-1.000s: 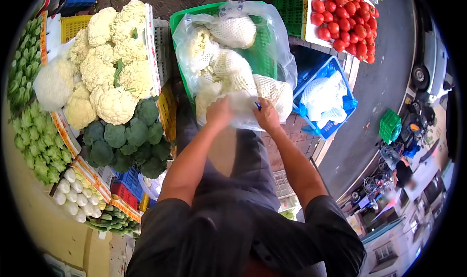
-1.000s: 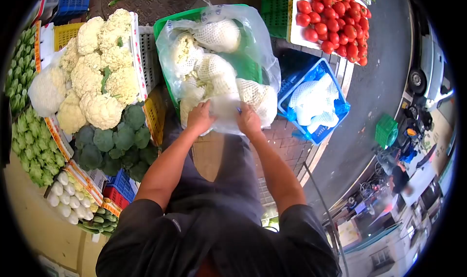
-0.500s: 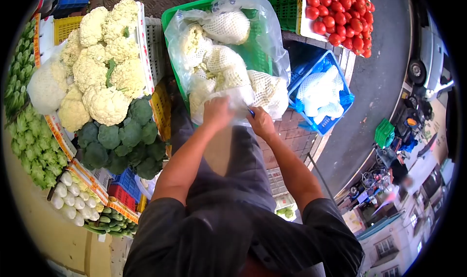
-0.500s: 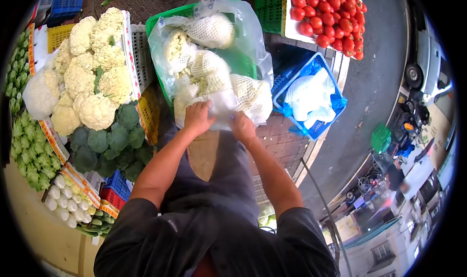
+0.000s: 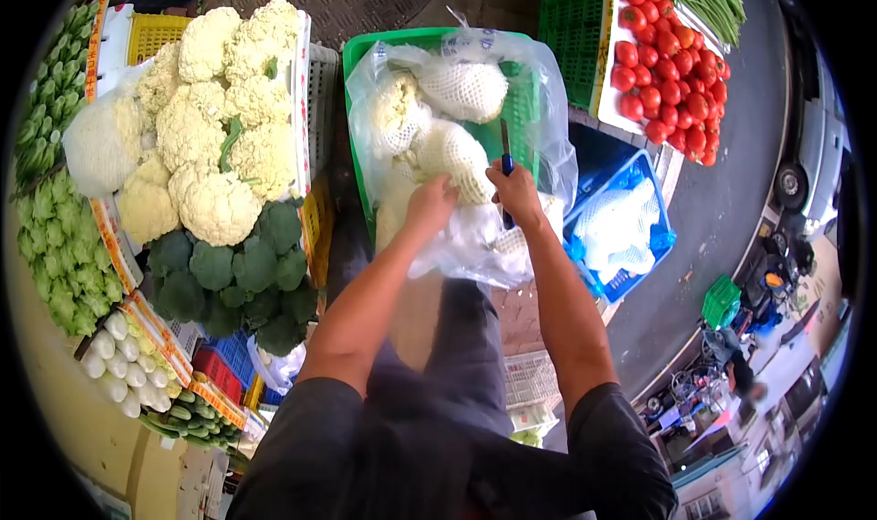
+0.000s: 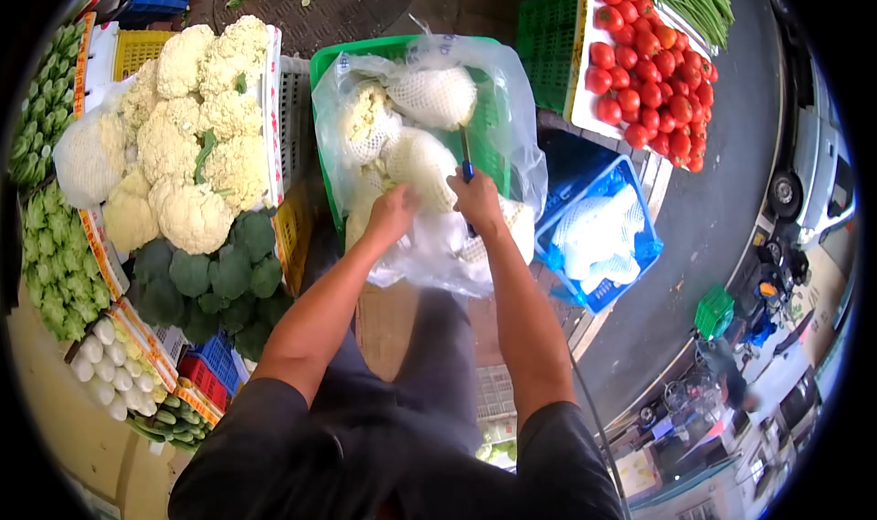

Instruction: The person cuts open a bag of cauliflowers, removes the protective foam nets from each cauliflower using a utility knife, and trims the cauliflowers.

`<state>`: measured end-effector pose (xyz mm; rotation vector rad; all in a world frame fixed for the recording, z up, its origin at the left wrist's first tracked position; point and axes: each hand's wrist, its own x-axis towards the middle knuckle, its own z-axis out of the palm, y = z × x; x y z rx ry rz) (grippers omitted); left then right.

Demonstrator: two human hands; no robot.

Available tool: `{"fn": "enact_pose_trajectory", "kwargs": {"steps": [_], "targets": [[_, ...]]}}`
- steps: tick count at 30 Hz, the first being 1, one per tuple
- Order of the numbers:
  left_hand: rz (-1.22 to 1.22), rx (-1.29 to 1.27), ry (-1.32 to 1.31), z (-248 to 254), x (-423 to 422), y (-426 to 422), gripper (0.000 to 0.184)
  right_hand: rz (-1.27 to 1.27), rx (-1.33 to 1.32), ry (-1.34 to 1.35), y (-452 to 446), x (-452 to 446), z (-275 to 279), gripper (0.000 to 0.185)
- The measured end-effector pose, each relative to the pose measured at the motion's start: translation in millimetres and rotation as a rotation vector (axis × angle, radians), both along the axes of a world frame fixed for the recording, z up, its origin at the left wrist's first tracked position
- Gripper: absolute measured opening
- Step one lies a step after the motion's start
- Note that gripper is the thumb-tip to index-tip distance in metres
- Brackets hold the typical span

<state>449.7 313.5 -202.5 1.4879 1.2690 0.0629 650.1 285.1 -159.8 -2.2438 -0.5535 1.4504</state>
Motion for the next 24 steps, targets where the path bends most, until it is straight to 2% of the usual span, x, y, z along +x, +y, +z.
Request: {"fn": "enact_pose_trajectory", "kwargs": {"steps": [5, 6, 9, 10, 13, 15, 17, 19, 20, 22, 24], "targets": [[0.113, -0.104, -0.03, -21, 19, 69, 0.046, 0.199, 0.194, -0.383, 47, 31, -86, 0.031], [0.138, -0.091, -0.033, -34, 24, 86, 0.046, 0.213, 0.312, -0.498, 57, 37, -109, 0.033], [0.189, 0.014, -0.05, -76, 37, 128, 0.051, 0.075, 0.11, -0.327, 93, 52, -144, 0.063], [0.202, -0.101, -0.05, -79, 41, 144, 0.057, -0.075, 0.132, -0.235, 99, 49, -146, 0.061], [0.256, -0.02, -0.149, -92, 45, 159, 0.06, -0.076, 0.11, -0.428, 104, 39, -165, 0.059], [0.225, 0.033, -0.163, -129, 51, 143, 0.062, -0.025, 0.154, -0.596, 103, 34, -165, 0.06], [0.222, 0.13, -0.159, -128, 64, 122, 0.059, -0.064, 0.198, -0.477, 100, 42, -167, 0.059], [0.134, 0.16, -0.072, -112, 55, 107, 0.054, -0.137, 0.125, -0.328, 93, 44, -167, 0.051], [0.087, 0.168, -0.033, -107, 55, 100, 0.051, -0.179, 0.069, -0.239, 89, 43, -151, 0.048], [0.15, 0.293, 0.048, -125, 29, 96, 0.041, -0.308, 0.045, -0.056, 81, 30, -110, 0.036], [0.209, 0.406, 0.133, -117, 0, 109, 0.03, -0.07, 0.053, -0.116, 63, 19, -96, 0.032]]}}
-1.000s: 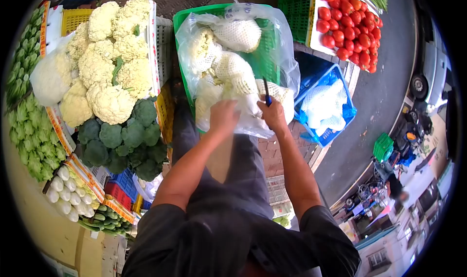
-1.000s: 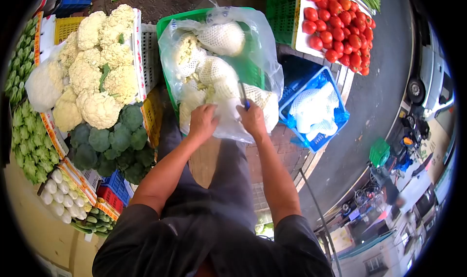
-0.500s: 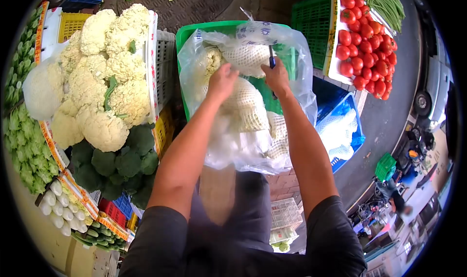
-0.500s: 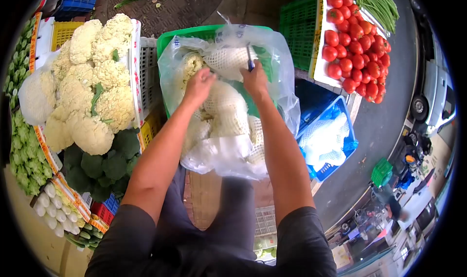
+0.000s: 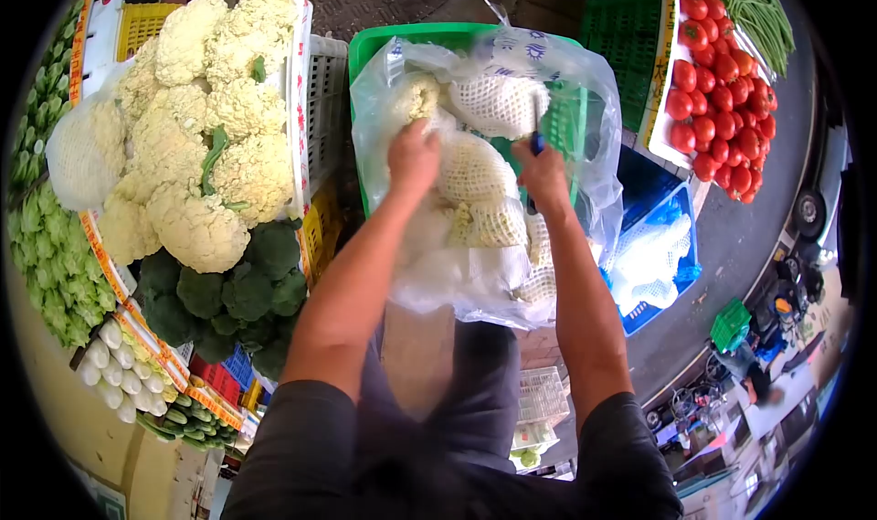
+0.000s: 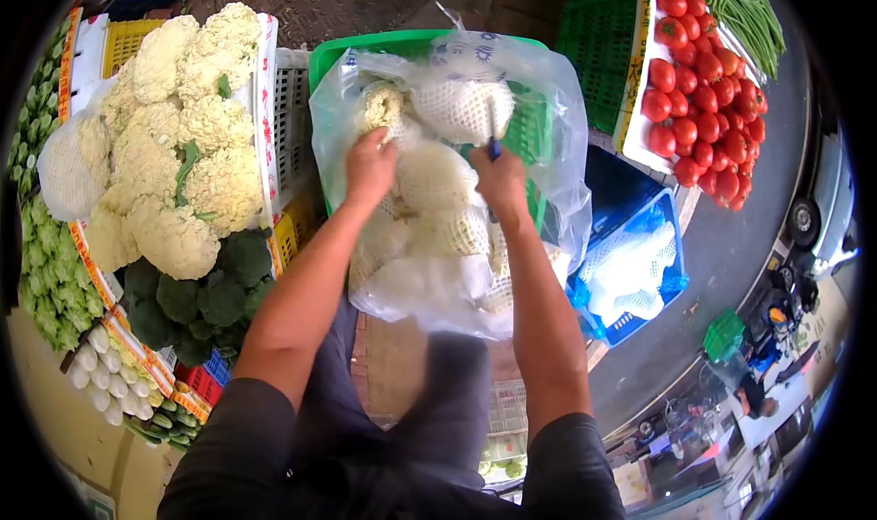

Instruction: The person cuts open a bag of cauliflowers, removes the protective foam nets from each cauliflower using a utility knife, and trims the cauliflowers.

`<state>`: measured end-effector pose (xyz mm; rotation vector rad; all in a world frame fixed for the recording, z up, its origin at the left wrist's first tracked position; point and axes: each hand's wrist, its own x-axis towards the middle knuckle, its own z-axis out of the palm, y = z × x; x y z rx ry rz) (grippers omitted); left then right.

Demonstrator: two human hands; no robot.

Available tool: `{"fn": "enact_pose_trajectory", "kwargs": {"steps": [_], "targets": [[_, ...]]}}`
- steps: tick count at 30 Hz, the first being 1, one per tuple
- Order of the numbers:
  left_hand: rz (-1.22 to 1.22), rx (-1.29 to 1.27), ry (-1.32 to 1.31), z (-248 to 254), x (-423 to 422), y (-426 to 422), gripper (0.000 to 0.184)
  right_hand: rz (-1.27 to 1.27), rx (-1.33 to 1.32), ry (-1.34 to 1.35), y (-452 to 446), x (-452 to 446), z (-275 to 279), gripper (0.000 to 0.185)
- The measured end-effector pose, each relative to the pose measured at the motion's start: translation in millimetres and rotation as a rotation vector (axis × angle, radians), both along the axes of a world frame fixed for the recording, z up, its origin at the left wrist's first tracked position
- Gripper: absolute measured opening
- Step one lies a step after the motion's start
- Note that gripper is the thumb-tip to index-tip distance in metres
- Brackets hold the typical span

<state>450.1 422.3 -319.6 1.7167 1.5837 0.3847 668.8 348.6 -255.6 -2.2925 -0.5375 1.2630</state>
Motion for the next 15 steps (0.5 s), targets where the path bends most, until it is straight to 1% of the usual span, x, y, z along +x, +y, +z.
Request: {"fn": "enact_pose_trajectory", "kwargs": {"steps": [1, 3, 6, 7, 8, 9, 11, 12, 13, 14, 15], "targets": [[-0.029, -0.094, -0.013, 6, -11, 3, 0.03, 0.167, 0.021, -0.081, -11, -2, -6, 0.031], [-0.087, -0.271, -0.039, 23, -24, 5, 0.03, 0.244, -0.104, 0.045, -7, 2, -4, 0.031], [-0.277, -0.511, 0.007, 26, -21, -20, 0.039, 0.436, -0.213, 0.165, 10, 7, -20, 0.032], [-0.284, -0.573, 0.093, 29, -16, -29, 0.043, 0.512, -0.241, 0.195, 16, 7, -29, 0.032], [-0.288, -0.634, 0.177, 32, -8, -36, 0.046, 0.693, -0.23, 0.17, 20, 6, -41, 0.038], [-0.291, -0.696, 0.258, 36, 0, -44, 0.049, 0.683, -0.279, 0.197, 17, 5, -48, 0.042], [-0.174, -0.692, 0.218, 23, 6, -69, 0.062, 0.662, -0.371, 0.244, 19, 0, -49, 0.048], [-0.101, -0.679, 0.198, 16, 11, -76, 0.069, 0.603, -0.39, 0.34, 18, 5, -55, 0.055], [-0.027, -0.668, 0.181, 12, 14, -80, 0.075, 0.582, -0.406, 0.373, 20, 7, -56, 0.055], [0.013, -0.716, 0.14, 19, 18, -73, 0.088, 0.559, -0.425, 0.41, 21, 7, -58, 0.054], [0.036, -0.729, 0.16, 20, 21, -70, 0.088, 0.534, -0.447, 0.449, 20, 6, -59, 0.054]]}}
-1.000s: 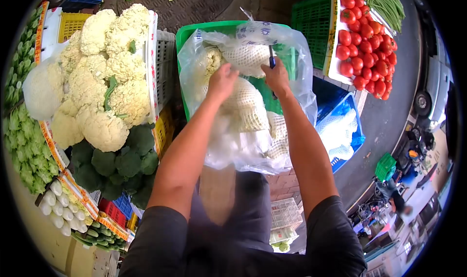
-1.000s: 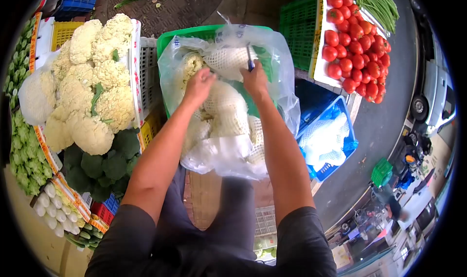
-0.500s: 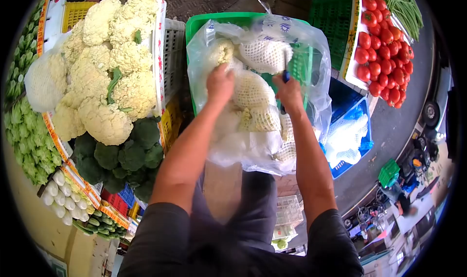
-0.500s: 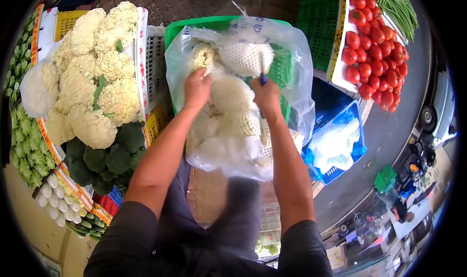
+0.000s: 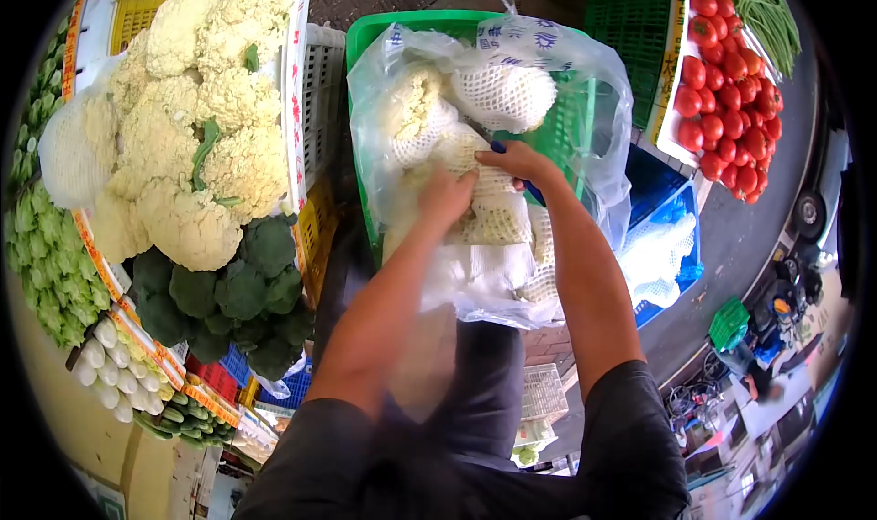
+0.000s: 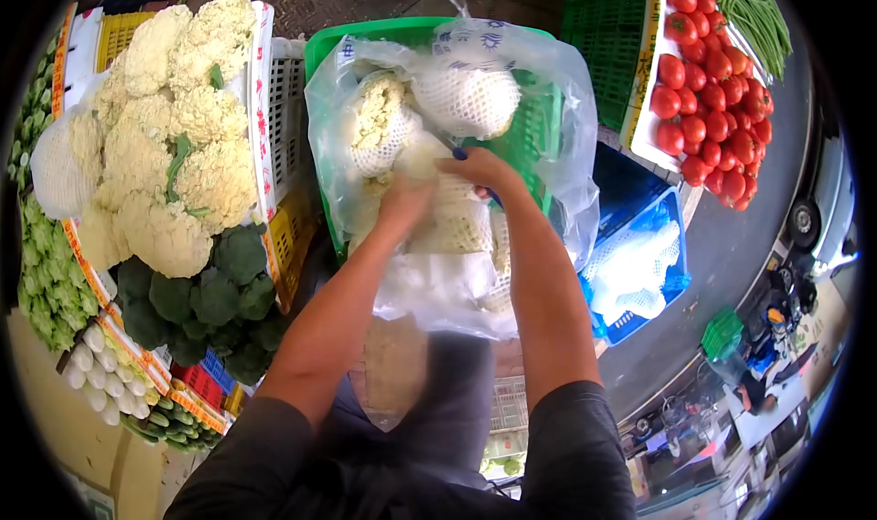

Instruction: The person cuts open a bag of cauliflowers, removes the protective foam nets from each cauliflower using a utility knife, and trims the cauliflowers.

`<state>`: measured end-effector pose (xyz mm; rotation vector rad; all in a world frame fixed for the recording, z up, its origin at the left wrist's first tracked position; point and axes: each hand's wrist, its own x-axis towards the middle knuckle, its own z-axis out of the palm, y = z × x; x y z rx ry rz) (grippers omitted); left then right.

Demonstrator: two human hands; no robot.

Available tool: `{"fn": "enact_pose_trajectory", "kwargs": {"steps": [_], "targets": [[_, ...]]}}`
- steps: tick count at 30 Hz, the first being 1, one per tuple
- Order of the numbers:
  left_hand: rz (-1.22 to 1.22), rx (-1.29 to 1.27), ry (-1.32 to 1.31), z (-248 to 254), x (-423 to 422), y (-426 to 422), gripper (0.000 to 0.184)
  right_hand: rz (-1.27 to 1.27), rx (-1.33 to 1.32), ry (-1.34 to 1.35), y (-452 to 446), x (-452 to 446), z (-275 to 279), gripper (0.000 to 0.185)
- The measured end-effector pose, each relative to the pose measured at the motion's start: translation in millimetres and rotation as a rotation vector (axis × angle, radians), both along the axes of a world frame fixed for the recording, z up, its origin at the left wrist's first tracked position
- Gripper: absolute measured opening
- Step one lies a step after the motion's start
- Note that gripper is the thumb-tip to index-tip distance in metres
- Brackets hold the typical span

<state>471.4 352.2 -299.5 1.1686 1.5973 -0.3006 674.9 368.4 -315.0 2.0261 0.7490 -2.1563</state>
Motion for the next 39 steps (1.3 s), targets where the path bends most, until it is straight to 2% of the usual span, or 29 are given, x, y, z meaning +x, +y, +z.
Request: {"fn": "enact_pose_trajectory", "kwargs": {"steps": [2, 6, 8, 10, 11, 14, 18, 22, 24, 26, 27, 32, 35, 38, 39], "targets": [[0.037, -0.026, 0.046, 1, 9, 3, 0.088, -0.005, 0.016, 0.007, 1, -1, 4, 0.055], [0.024, 0.139, 0.067, 4, 17, -8, 0.089, -0.059, 0.033, -0.003, -5, 2, 12, 0.056], [0.056, 0.17, 0.047, 12, 23, -14, 0.083, 0.007, 0.045, -0.072, -2, 1, 30, 0.055], [0.116, 0.189, 0.001, 18, 28, -21, 0.079, -0.05, 0.074, -0.057, -18, 4, 8, 0.058], [0.141, 0.139, -0.009, 17, 30, -22, 0.071, -0.072, 0.098, -0.094, -22, 3, 7, 0.061], [0.233, 0.314, -0.057, -13, 26, -38, 0.067, -0.072, 0.117, -0.193, -26, -2, 7, 0.066], [0.381, 0.277, -0.118, -31, 17, -32, 0.06, 0.003, 0.115, -0.26, -19, -9, 18, 0.065], [0.48, 0.176, -0.186, -15, 17, -35, 0.053, 0.0, 0.191, -0.316, -29, -9, 22, 0.055], [0.494, 0.179, -0.233, -3, 17, -34, 0.048, 0.032, 0.224, -0.312, -28, -6, 28, 0.056], [0.494, 0.185, -0.28, 14, 14, -32, 0.046, 0.039, 0.272, -0.367, -28, -9, 52, 0.064], [0.468, 0.291, -0.286, 24, 15, -32, 0.043, 0.047, 0.295, -0.391, -27, -11, 64, 0.068], [0.525, 0.404, -0.366, 47, 31, -24, 0.042, -0.067, 0.352, -0.383, -18, -4, 99, 0.056], [0.576, 0.368, -0.393, 50, 36, -28, 0.041, -0.059, 0.345, -0.386, -17, 0, 113, 0.049], [0.57, 0.202, -0.395, 60, 36, -26, 0.042, -0.188, 0.233, -0.33, -17, -2, 117, 0.046], [0.57, 0.248, -0.404, 64, 36, -30, 0.042, -0.187, 0.253, -0.347, -24, -3, 119, 0.046]]}}
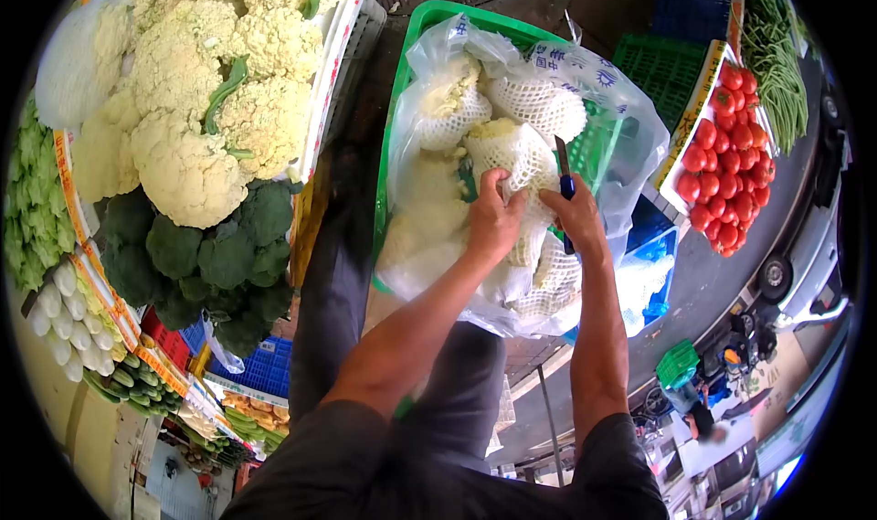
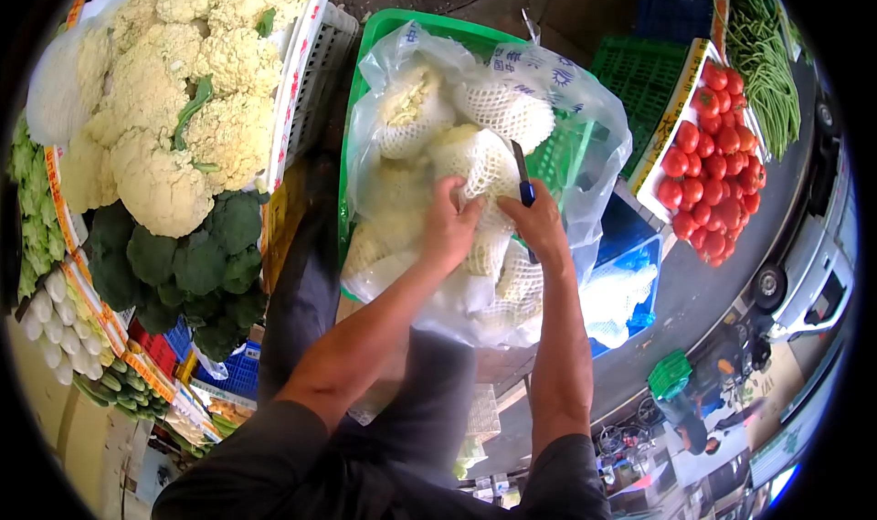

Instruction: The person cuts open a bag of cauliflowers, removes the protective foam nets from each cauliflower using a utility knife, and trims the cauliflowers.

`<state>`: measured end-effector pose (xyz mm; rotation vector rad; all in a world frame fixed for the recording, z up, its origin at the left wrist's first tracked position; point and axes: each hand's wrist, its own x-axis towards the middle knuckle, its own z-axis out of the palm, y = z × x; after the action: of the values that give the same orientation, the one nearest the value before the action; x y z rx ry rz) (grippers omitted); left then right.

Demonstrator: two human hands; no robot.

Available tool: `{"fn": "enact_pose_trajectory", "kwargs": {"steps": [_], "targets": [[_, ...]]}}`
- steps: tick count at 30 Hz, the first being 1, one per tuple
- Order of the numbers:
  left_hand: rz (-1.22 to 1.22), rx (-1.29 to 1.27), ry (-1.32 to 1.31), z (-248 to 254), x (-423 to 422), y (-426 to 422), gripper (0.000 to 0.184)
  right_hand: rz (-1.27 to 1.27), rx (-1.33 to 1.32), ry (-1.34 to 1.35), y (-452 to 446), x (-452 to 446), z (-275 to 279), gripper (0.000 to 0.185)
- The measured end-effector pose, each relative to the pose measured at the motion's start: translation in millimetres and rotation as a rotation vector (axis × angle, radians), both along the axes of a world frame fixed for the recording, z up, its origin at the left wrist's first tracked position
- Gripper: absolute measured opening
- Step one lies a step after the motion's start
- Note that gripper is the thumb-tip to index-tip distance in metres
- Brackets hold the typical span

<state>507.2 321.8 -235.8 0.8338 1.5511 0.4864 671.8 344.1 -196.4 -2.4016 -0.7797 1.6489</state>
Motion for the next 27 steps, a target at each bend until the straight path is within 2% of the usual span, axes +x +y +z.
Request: {"fn": "enact_pose_trajectory", "kwargs": {"steps": [2, 6, 9, 13, 17, 20, 25, 27], "targets": [[0.019, 0.102, 0.003, 2, 2, -3, 0.042, 0.005, 0.051, -0.045, -9, 1, 0, 0.047], [0.045, 0.163, -0.136, 11, 8, -11, 0.04, -0.141, 0.093, -0.021, -14, 7, 21, 0.052], [0.046, 0.339, -0.106, 35, 15, 8, 0.041, -0.215, 0.194, 0.094, -13, 20, 31, 0.052], [0.027, 0.453, -0.056, 46, 18, 16, 0.035, -0.274, 0.257, 0.128, -20, 22, 44, 0.056], [-0.013, 0.435, -0.035, 60, 10, 16, 0.03, -0.37, 0.33, 0.155, -40, 8, 53, 0.055], [-0.031, 0.425, -0.128, 75, 17, 21, 0.029, -0.47, 0.39, 0.226, -42, 2, 64, 0.051], [-0.088, 0.574, -0.03, 93, 20, 46, 0.025, -0.549, 0.465, 0.27, -47, 2, 65, 0.049], [-0.146, 0.638, 0.01, 96, 18, 55, 0.027, -0.688, 0.432, 0.281, -63, -9, 53, 0.048]]}}
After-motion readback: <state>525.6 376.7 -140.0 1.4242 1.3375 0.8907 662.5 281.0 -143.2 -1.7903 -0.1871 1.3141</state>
